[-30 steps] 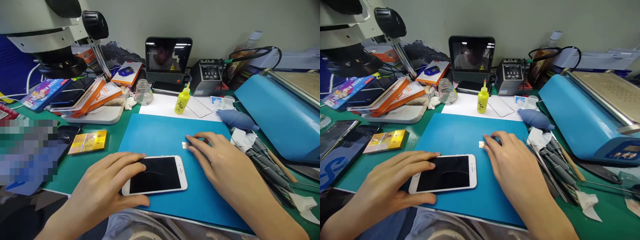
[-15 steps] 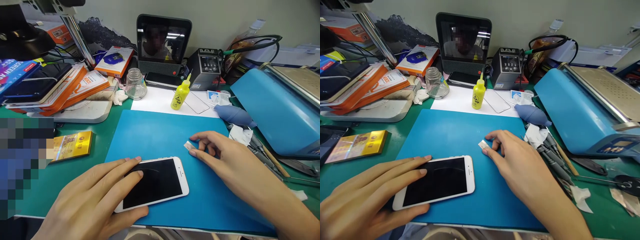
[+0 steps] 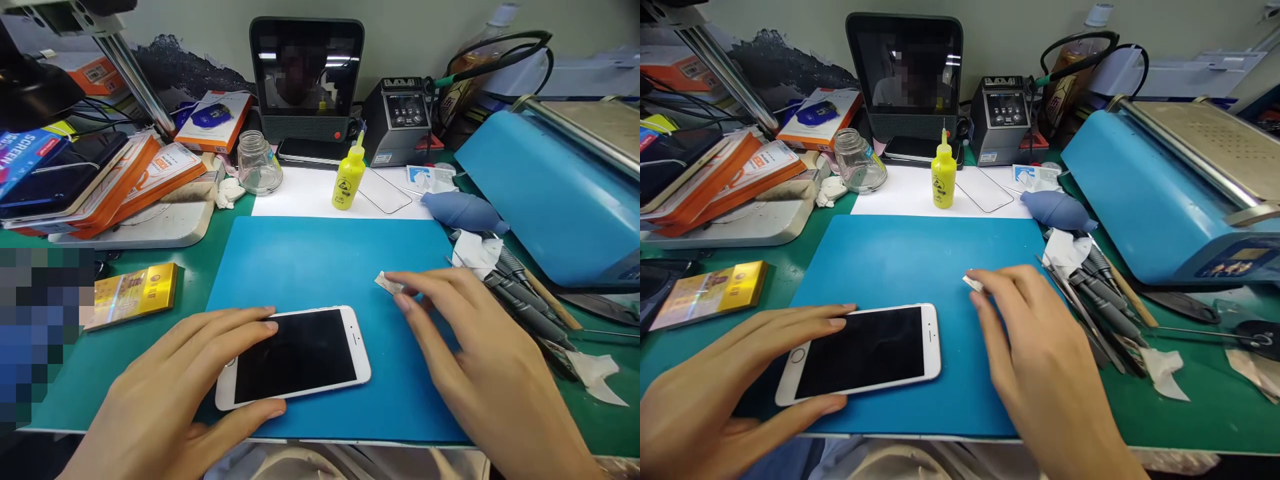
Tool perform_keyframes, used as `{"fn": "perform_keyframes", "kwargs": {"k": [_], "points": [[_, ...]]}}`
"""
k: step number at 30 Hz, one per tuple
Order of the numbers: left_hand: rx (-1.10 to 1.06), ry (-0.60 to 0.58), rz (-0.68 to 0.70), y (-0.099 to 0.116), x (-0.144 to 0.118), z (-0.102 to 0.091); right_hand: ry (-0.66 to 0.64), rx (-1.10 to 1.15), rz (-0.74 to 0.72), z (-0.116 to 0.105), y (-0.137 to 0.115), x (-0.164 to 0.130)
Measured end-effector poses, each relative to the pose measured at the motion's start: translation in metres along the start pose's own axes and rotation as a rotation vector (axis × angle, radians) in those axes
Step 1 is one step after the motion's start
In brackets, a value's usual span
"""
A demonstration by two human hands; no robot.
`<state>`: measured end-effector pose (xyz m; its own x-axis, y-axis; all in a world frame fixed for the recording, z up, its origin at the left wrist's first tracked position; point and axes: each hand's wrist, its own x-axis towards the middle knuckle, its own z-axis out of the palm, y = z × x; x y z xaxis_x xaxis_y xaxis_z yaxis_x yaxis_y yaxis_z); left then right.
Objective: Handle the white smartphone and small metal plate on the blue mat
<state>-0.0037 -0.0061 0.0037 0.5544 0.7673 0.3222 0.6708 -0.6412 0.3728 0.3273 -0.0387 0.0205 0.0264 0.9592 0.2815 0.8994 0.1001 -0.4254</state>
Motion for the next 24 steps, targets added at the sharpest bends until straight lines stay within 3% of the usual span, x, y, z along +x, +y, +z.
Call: {"fn": "perform_keyframes", "kwargs": {"k": [2, 5, 10, 20, 24], "points": [[-0.004, -0.017, 0.011, 0.002, 0.003, -0.002, -0.020, 0.040, -0.099, 0.000, -0.004, -0.013], [0.000, -0.018, 0.039, 0.005, 0.008, -0.005, -0.162, 0.055, -0.203, 0.000, -0.007, -0.024], [0.024, -0.067, 0.028, 0.005, 0.013, -0.010, -0.288, 0.110, -0.206, 0.004, -0.006, -0.016], [-0.057, -0.086, -0.025, -0.003, 0.012, -0.015, -0.242, 0.009, -0.315, 0.006, -0.003, -0.008], [0.016, -0.067, -0.015, -0.003, 0.009, -0.018, -0.225, -0.004, -0.343, 0.004, -0.003, -0.006]]}}
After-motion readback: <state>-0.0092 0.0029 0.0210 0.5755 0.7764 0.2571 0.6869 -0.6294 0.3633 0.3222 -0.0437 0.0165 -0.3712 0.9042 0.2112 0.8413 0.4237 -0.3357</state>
